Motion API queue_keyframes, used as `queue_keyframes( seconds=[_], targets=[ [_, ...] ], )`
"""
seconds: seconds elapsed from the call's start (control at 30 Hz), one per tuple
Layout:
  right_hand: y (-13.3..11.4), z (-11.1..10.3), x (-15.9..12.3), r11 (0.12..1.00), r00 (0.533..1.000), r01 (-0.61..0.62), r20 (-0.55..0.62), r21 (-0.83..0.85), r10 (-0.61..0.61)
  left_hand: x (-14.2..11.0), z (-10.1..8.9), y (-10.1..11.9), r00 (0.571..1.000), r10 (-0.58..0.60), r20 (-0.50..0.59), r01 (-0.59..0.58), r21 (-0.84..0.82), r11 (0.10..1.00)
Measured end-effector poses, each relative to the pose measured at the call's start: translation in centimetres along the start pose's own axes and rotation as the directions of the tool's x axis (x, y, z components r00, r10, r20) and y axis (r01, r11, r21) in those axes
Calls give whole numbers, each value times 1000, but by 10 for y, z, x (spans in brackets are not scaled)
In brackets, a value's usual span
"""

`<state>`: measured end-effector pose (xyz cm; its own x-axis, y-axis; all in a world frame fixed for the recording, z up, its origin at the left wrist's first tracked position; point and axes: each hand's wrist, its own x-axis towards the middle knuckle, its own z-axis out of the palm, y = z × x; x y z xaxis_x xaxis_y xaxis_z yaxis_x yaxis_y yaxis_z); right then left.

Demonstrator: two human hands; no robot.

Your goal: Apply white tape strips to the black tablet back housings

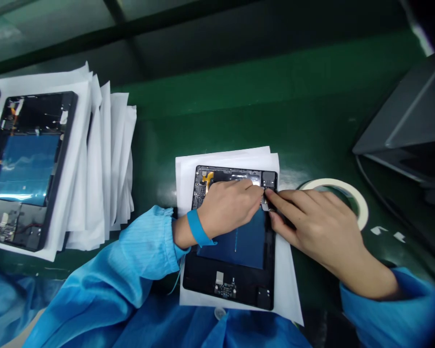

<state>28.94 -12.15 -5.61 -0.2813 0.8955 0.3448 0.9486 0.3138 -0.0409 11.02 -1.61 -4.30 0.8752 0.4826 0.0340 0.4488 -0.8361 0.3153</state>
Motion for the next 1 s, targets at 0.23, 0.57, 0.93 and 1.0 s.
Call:
queue_keyframes(
  seconds=[0.23, 0.57, 0.93, 1.0],
  targets=[
    [1, 3, 1, 997, 998, 20, -64, 74, -15, 0, 2, 0, 1000, -7, 15, 7, -6, 1000],
    [0, 3, -2, 993, 996, 13, -84, 115, -3, -1, 3, 2, 1000, -7, -7, 7, -53, 999],
    [4, 0, -1, 978, 993, -28, -107, 206, 51, 0, 5, -1, 999, 6, -36, -8, -30, 1000],
    [3, -2, 0, 976, 988, -60, -127, 209, 88, 1, 5, -1, 999, -2, -33, 1, -23, 1000]
  ],
)
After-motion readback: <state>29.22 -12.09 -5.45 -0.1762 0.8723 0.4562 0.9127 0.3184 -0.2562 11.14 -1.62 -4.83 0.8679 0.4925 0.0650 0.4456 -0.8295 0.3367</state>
